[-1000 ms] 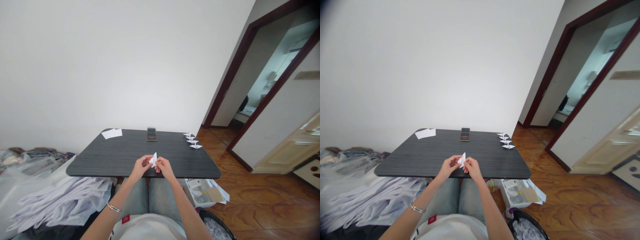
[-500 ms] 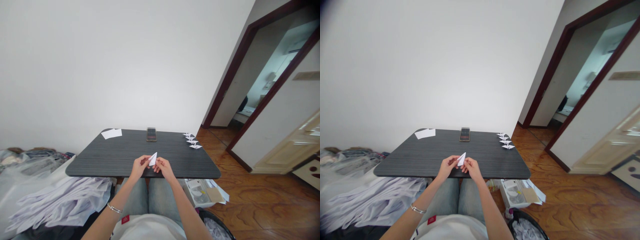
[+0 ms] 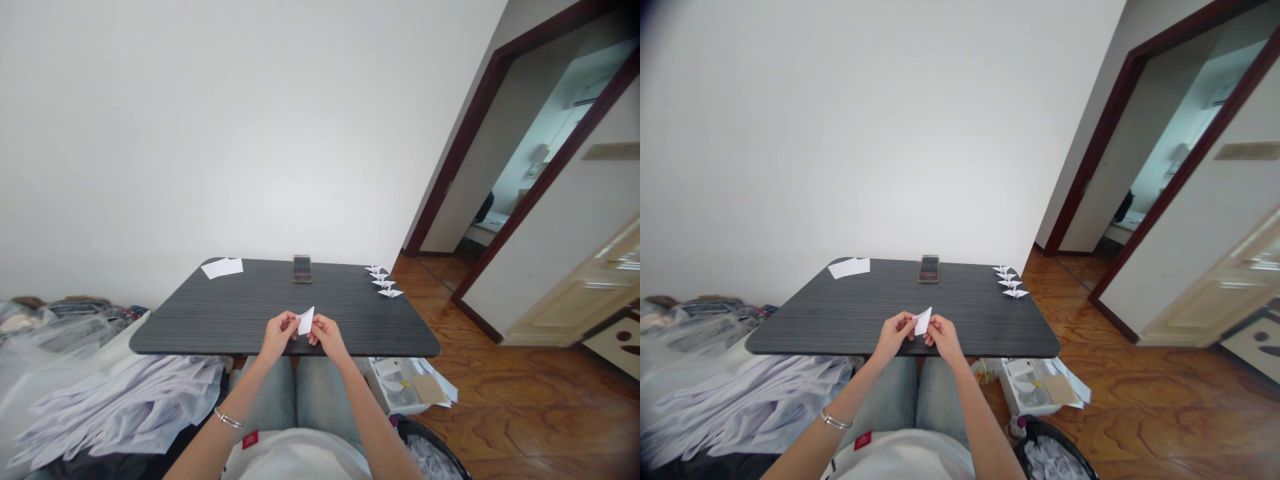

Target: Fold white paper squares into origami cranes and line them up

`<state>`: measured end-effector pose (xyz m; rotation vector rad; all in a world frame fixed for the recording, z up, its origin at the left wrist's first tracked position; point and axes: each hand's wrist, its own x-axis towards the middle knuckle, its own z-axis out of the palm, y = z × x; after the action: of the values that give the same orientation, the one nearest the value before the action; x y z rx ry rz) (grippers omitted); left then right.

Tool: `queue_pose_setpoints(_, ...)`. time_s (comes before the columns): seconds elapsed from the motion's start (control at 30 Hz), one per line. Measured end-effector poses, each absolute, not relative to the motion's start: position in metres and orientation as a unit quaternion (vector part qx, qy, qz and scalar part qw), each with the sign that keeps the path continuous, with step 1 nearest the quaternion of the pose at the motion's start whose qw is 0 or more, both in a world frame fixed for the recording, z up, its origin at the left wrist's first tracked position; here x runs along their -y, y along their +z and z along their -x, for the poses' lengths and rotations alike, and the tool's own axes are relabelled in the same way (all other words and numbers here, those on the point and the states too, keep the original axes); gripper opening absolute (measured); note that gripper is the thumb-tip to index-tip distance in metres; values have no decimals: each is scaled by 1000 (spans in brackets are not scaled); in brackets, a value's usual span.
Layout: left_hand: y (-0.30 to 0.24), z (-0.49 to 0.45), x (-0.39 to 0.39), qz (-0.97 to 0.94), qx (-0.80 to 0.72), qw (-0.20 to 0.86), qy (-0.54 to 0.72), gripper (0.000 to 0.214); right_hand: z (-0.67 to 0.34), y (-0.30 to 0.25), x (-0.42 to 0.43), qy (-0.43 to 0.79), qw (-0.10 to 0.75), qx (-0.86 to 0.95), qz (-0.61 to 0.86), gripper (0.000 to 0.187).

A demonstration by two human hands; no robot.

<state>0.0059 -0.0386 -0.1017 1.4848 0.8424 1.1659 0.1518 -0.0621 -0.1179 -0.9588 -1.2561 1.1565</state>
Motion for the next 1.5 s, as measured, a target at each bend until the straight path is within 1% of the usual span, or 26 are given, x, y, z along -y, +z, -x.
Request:
queue_pose_setpoints(0.13, -104, -6, 38, -614, -360, 510, 484, 24, -151, -117, 63, 473, 568, 528, 418, 20)
queue_pose_setpoints(0.2, -105, -6, 38, -611, -364, 507, 487, 25, -149, -117, 64, 464, 575, 526, 422, 19)
queue_pose_setpoints(0.23, -106, -6, 37, -610, -367, 506, 488, 25, -148, -117, 64, 458, 575, 529, 424, 22)
queue_pose_setpoints(0.3, -106, -6, 37, -610, -369, 504, 487, 25, -146, -119, 64, 439, 568, 545, 432, 35)
queue_pose_setpoints(0.37, -106, -6, 37, -611, -371, 504, 484, 25, -143, -121, 65, 415, 560, 563, 445, 40)
queue_pose_setpoints(0.5, -105, -6, 38, -615, -370, 507, 478, 25, -142, -125, 64, 387, 563, 562, 466, 33)
queue_pose_setpoints(0.67, -103, -6, 39, -620, -364, 509, 473, 25, -145, -122, 65, 383, 577, 549, 468, 26)
queue_pose_setpoints(0.8, -102, -5, 40, -628, -355, 508, 470, 25, -147, -120, 65, 388, 576, 546, 469, 30)
queue_pose_setpoints(1.0, -103, -3, 36, -637, -339, 511, 466, 25, -147, -121, 66, 399, 560, 556, 466, 29)
queue_pose_setpoints(1.23, -105, -2, 31, -630, -332, 527, 464, 30, -148, -117, 67, 417, 555, 559, 453, 36)
queue_pose_setpoints(1.33, -104, -2, 31, -627, -328, 533, 465, 32, -149, -117, 67, 422, 556, 557, 450, 37)
queue_pose_setpoints(1.47, -103, -3, 33, -622, -318, 546, 462, 27, -148, -119, 66, 418, 567, 546, 453, 36)
queue_pose_setpoints(1.5, -103, -4, 34, -622, -315, 550, 460, 28, -148, -119, 66, 417, 571, 542, 454, 36)
